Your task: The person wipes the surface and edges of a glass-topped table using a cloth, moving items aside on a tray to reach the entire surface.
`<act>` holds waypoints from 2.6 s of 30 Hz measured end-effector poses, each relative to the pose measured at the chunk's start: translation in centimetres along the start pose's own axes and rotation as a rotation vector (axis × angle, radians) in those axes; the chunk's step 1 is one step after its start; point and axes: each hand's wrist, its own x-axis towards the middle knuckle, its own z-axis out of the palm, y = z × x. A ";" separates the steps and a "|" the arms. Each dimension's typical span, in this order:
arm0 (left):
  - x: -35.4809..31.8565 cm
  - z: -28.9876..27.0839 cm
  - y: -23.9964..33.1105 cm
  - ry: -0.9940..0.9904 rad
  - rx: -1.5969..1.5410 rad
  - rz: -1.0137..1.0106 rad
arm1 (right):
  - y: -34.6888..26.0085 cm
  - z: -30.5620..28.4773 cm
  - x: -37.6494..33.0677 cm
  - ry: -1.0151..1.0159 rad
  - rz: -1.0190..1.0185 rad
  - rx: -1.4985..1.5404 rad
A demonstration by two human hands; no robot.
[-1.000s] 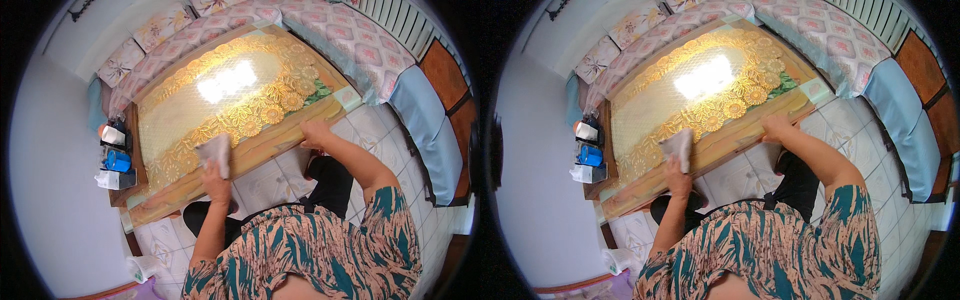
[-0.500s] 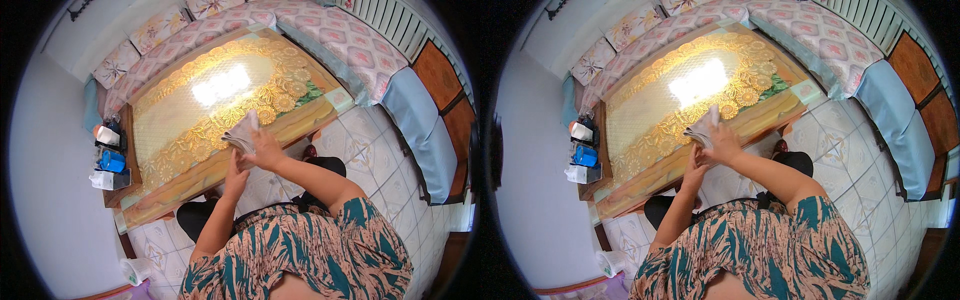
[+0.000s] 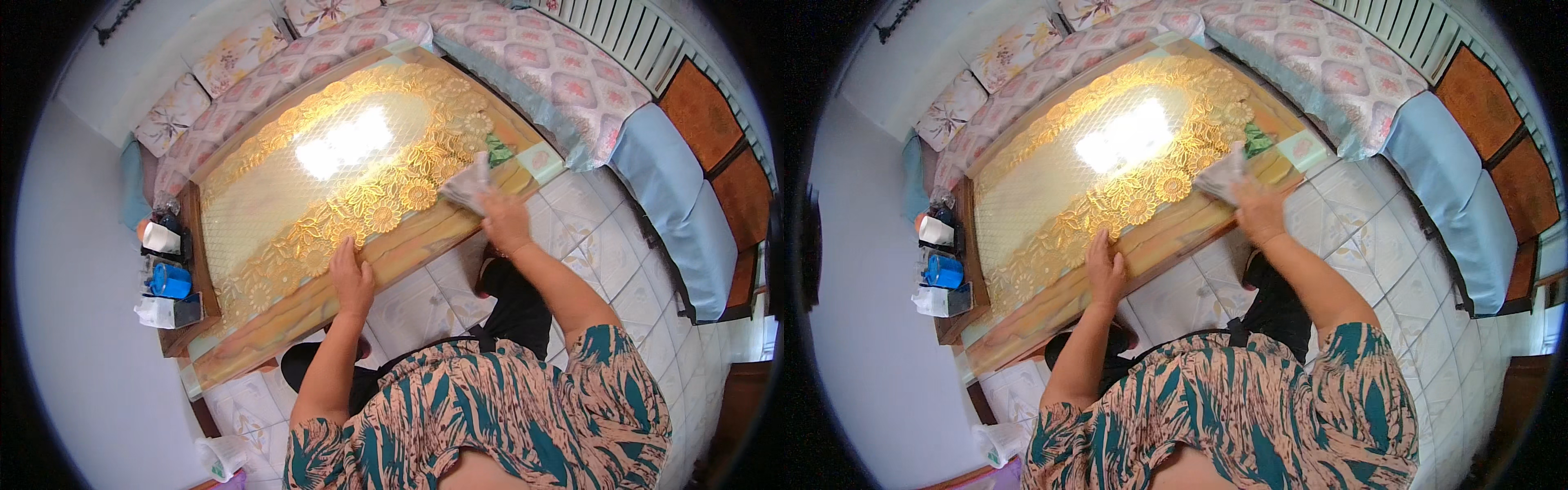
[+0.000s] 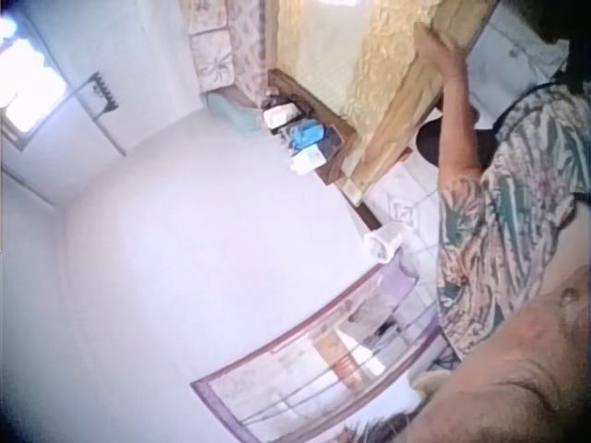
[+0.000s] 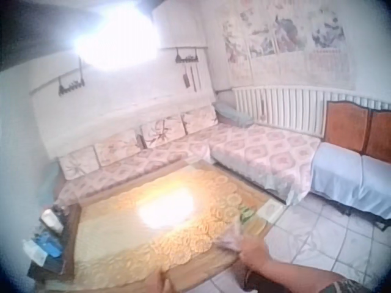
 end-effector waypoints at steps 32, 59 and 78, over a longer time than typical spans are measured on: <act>5.3 3.7 3.6 -0.033 0.340 -0.148 | 9.1 6.7 13.1 -0.001 0.304 -0.071; 5.4 3.5 3.4 -0.084 0.378 -0.157 | -10.5 10.9 19.4 -0.072 -0.253 0.144; 5.2 3.3 3.5 -0.058 0.326 -0.166 | 11.8 2.4 7.5 -0.022 0.705 -0.300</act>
